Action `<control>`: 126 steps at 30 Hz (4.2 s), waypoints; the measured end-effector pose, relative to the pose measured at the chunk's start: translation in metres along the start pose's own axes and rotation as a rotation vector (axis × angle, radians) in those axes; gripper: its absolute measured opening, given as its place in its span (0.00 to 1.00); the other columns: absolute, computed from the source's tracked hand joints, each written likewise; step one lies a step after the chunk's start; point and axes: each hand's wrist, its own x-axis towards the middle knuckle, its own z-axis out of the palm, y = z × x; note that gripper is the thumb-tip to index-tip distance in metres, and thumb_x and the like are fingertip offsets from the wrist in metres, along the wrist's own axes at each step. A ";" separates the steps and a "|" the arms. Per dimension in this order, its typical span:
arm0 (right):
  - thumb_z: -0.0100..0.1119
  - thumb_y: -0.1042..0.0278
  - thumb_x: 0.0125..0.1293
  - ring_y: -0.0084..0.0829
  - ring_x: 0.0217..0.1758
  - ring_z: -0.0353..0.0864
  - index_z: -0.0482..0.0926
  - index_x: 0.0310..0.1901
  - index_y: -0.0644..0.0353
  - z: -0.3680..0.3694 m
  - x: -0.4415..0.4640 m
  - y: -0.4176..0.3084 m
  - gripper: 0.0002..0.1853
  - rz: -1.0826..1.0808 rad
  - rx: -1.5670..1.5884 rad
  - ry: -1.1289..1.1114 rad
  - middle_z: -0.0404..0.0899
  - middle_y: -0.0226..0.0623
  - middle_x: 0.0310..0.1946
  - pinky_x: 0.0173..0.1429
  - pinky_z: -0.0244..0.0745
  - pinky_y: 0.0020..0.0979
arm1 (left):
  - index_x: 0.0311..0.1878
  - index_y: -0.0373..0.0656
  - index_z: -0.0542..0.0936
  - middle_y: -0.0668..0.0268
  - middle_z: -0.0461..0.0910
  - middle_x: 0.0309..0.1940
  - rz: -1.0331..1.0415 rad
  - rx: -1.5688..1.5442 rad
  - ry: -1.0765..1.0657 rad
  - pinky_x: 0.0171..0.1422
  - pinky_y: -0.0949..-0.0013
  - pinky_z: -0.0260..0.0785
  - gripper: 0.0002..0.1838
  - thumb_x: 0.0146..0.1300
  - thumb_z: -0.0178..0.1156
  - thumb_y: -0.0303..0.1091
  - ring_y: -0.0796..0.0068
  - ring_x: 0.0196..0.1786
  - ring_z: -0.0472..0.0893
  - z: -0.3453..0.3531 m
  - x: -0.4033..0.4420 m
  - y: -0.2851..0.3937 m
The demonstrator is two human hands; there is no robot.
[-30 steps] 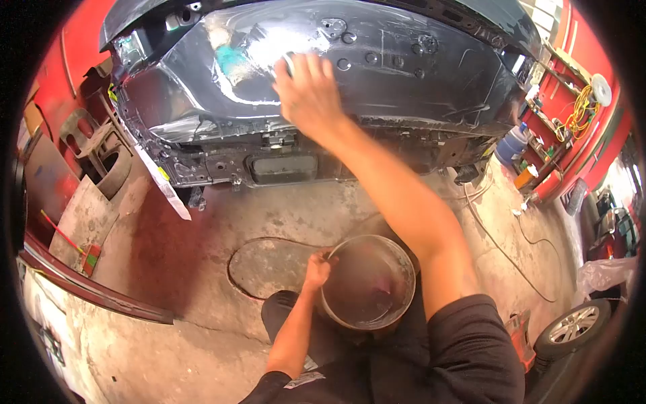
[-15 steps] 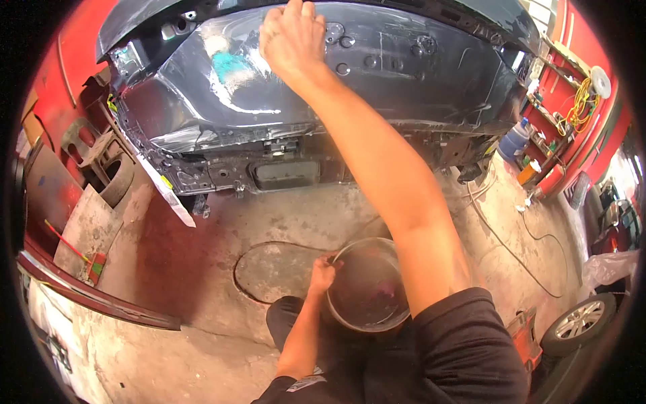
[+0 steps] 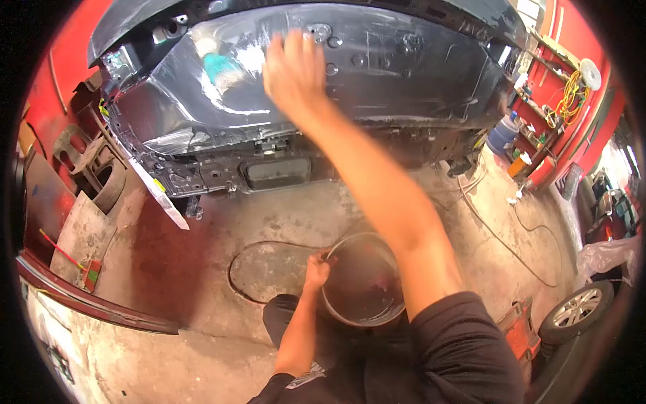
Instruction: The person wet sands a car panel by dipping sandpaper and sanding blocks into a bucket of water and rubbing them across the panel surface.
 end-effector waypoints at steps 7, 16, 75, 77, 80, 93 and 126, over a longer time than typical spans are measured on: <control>0.68 0.56 0.67 0.50 0.51 0.76 0.81 0.57 0.64 0.021 0.043 0.016 0.23 -0.089 -0.010 -0.024 0.75 0.50 0.46 0.51 0.73 0.50 | 0.55 0.38 0.87 0.56 0.90 0.43 0.013 -0.076 -0.047 0.53 0.65 0.77 0.17 0.63 0.71 0.28 0.68 0.45 0.87 -0.002 0.005 -0.006; 0.69 0.59 0.66 0.49 0.55 0.76 0.82 0.56 0.63 -0.007 -0.010 0.006 0.21 -0.132 0.050 -0.061 0.77 0.50 0.49 0.53 0.71 0.50 | 0.53 0.38 0.86 0.56 0.90 0.39 -0.010 -0.066 -0.038 0.51 0.64 0.77 0.16 0.61 0.72 0.28 0.67 0.42 0.87 -0.004 0.000 0.010; 0.71 0.64 0.60 0.45 0.51 0.78 0.84 0.49 0.58 0.005 0.074 0.054 0.16 -0.540 0.085 -0.014 0.78 0.43 0.44 0.52 0.73 0.48 | 0.57 0.45 0.87 0.53 0.90 0.42 -0.052 -0.081 -0.041 0.54 0.62 0.77 0.20 0.60 0.70 0.30 0.64 0.45 0.88 0.000 0.000 0.001; 0.70 0.64 0.60 0.45 0.50 0.79 0.83 0.47 0.58 0.012 0.069 0.046 0.15 -0.477 0.041 0.023 0.79 0.43 0.43 0.51 0.73 0.48 | 0.57 0.44 0.86 0.53 0.90 0.42 -0.104 -0.070 -0.071 0.54 0.62 0.77 0.21 0.59 0.71 0.30 0.63 0.45 0.88 0.004 0.004 0.000; 0.67 0.63 0.60 0.46 0.51 0.78 0.82 0.45 0.59 0.052 0.091 -0.002 0.14 -0.502 0.064 0.091 0.79 0.43 0.43 0.51 0.73 0.47 | 0.59 0.41 0.86 0.52 0.90 0.44 -0.119 0.020 -0.075 0.55 0.62 0.77 0.21 0.61 0.71 0.30 0.62 0.46 0.88 -0.006 0.003 0.020; 0.71 0.67 0.62 0.47 0.54 0.77 0.80 0.60 0.56 0.024 0.053 0.005 0.24 -0.650 0.099 -0.058 0.77 0.46 0.49 0.53 0.73 0.46 | 0.58 0.40 0.86 0.52 0.89 0.41 -0.029 -0.043 -0.041 0.52 0.62 0.77 0.21 0.59 0.70 0.29 0.63 0.43 0.88 0.002 0.002 -0.001; 0.68 0.77 0.52 0.47 0.59 0.78 0.83 0.56 0.55 -0.031 -0.030 0.059 0.25 -0.701 0.196 -0.235 0.80 0.45 0.53 0.61 0.75 0.46 | 0.54 0.42 0.88 0.49 0.89 0.39 0.017 -0.044 0.009 0.52 0.58 0.77 0.19 0.58 0.69 0.31 0.55 0.44 0.89 0.001 -0.004 -0.001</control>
